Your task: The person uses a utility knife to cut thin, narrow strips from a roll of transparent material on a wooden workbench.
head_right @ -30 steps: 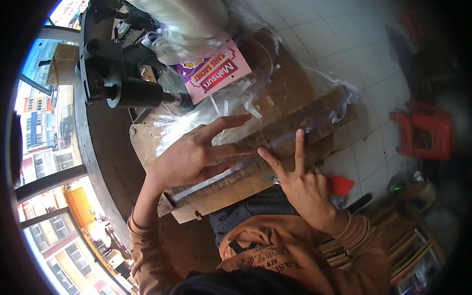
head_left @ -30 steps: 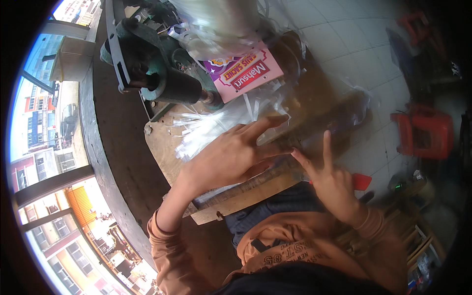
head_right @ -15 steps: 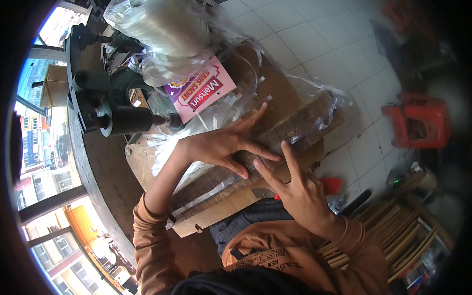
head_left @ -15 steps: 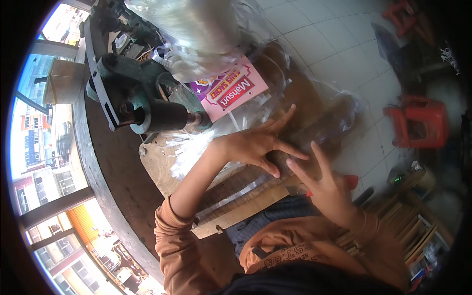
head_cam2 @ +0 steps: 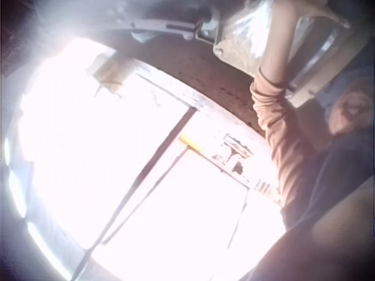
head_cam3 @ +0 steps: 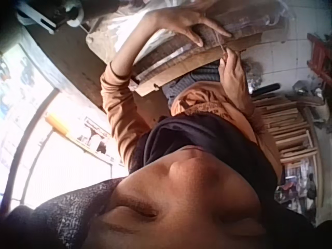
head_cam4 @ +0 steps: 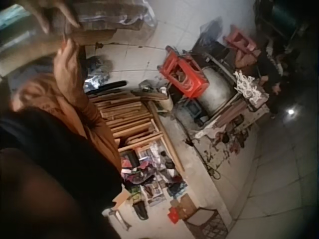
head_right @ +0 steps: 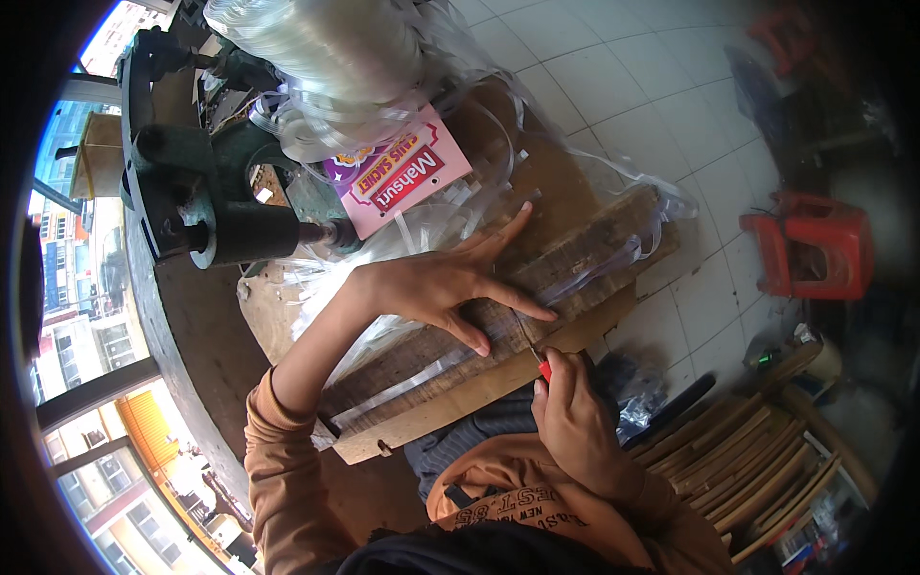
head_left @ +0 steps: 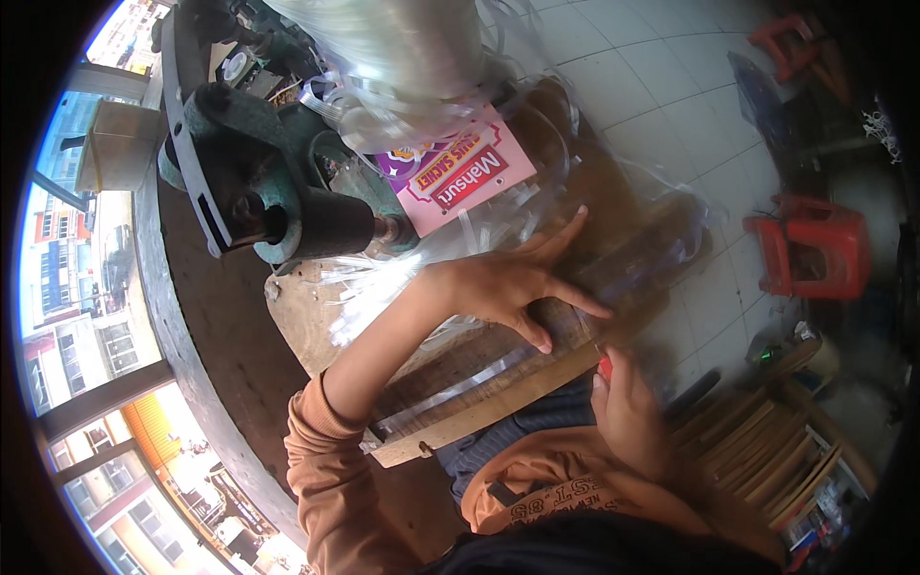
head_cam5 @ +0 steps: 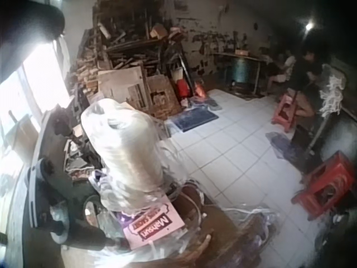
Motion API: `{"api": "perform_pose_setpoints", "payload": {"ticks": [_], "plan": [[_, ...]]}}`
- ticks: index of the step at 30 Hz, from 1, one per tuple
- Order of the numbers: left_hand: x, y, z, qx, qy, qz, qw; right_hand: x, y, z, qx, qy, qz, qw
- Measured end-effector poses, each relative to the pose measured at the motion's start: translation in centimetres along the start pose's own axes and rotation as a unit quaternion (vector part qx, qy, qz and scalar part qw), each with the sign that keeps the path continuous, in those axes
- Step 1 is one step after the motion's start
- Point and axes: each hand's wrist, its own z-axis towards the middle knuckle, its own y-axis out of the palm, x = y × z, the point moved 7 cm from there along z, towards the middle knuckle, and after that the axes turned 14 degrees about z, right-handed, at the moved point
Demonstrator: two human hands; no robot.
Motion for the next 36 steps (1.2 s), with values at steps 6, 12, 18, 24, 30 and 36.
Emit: {"api": "perform_pose_setpoints", "payload": {"ticks": [6,12,18,24,30,36], "plan": [[0.0,0.0,0.0,0.001,0.003,0.000,1.000,0.3,0.5,0.6,-0.009,0.030,-0.026,0.999],[0.0,0.1,-0.1,0.002,0.006,-0.001,1.000,0.4,0.5,0.9,0.020,0.051,-0.021,0.998],[0.0,0.0,0.0,-0.001,0.000,-0.004,1.000,0.8,0.9,1.1,-0.012,0.093,-0.024,0.995],[-0.1,0.1,-0.1,0.003,-0.003,0.009,1.000,0.6,0.7,1.4,-0.002,0.079,-0.021,0.997],[-0.2,0.2,-0.1,0.017,0.000,0.023,1.000,0.6,0.7,1.5,-0.003,0.076,-0.025,0.997],[-0.3,0.3,-0.1,0.013,0.001,0.011,1.000,0.8,0.9,1.5,-0.016,0.079,-0.023,0.996]]}}
